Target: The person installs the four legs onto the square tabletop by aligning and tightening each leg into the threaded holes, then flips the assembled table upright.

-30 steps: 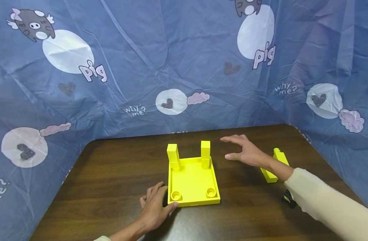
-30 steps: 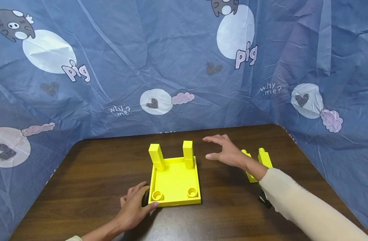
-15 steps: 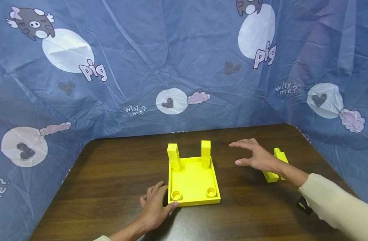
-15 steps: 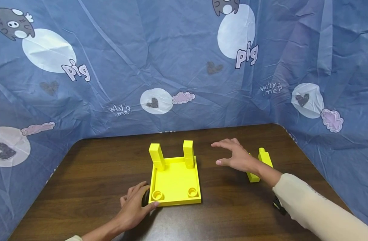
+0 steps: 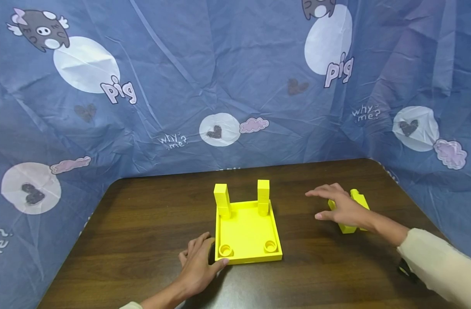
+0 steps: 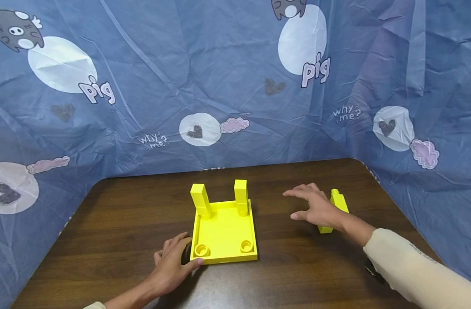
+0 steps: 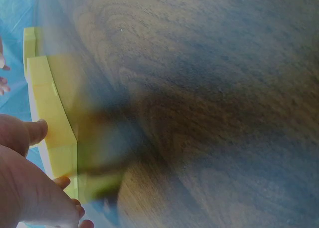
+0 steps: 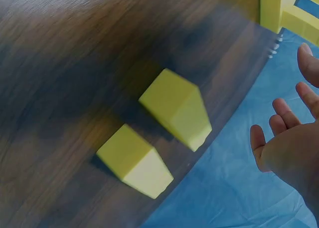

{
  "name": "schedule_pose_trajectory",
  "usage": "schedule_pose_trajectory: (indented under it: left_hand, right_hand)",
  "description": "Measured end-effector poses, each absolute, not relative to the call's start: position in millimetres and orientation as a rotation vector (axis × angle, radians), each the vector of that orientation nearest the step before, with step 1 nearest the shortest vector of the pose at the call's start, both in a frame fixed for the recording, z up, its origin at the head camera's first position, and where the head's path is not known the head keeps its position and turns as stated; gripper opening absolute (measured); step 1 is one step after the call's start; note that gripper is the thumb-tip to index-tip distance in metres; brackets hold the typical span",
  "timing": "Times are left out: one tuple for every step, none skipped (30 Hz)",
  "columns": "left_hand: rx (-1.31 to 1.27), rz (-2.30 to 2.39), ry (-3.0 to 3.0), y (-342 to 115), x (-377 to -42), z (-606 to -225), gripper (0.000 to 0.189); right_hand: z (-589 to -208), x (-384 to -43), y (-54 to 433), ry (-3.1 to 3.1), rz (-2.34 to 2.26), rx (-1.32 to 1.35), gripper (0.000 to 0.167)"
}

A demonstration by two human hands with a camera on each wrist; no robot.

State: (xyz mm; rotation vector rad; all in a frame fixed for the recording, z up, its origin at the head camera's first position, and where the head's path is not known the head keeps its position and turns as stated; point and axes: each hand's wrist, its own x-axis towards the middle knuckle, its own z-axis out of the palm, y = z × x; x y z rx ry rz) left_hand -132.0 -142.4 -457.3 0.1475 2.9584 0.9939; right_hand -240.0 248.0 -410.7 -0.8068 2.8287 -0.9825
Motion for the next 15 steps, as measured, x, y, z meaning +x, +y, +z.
schedule_pose_trajectory:
  left_hand:
    - [0.143, 0.996, 2.957, -142, -132, -457, 0.055]
    - [0.140, 0.996, 2.955, -142, -132, -457, 0.055]
    - [0.138, 0.997, 2.953, -142, -132, -457, 0.055]
    - [0.136, 0.995, 2.951, -142, -132, -457, 0.055]
    - [0.135, 0.995, 2.950, -142, -132, -457, 0.055]
    - [0.134, 0.993, 2.949, -142, -132, -458, 0.055]
    - [0.133, 0.993, 2.949, -142, -132, -458, 0.055]
    - [0.134, 0.993, 2.950, -142, -132, -458, 0.055]
    - [0.135, 0.991, 2.952, -142, -132, -458, 0.055]
    - [0.137, 0.990, 2.954, -142, -132, -458, 0.054]
    - [0.138, 0.991, 2.955, -142, -132, -458, 0.054]
    - [0.141, 0.990, 2.957, -143, -132, -458, 0.054]
    - [0.142, 0.991, 2.958, -143, -132, -458, 0.054]
    - [0.143, 0.990, 2.958, -143, -132, -458, 0.054]
    - [0.144, 0.990, 2.958, -143, -132, -458, 0.054]
  right_hand:
    - [-411, -239, 250, 2.838, -0.973, -0.805, 0.058]
    - [-412, -239, 252, 2.845, -0.965, -0.806, 0.058]
    - [-412, -238, 254, 2.854, -0.955, -0.812, 0.058]
    - [-413, -238, 256, 2.865, -0.941, -0.822, 0.059]
    - [-414, -237, 258, 2.885, -0.919, -0.842, 0.059]
    - [-415, -237, 261, 2.908, -0.889, -0.865, 0.059]
    - [-417, -237, 263, 2.935, -0.857, -0.894, 0.059]
    - [-418, -237, 265, 2.957, -0.825, -0.925, 0.060]
    - [-419, -237, 267, 2.984, -0.785, -0.956, 0.060]
    - [-421, -237, 269, 3.010, -0.746, -0.986, 0.060]
    - [-422, -237, 271, 3.036, -0.707, -1.009, 0.060]
    - [-423, -237, 274, 3.055, -0.675, -1.026, 0.060]
    - [-424, -237, 276, 3.067, -0.650, -1.042, 0.060]
    - [-424, -237, 278, 3.072, -0.629, -1.046, 0.060]
    - [-425, -237, 281, 3.074, -0.611, -1.046, 0.060]
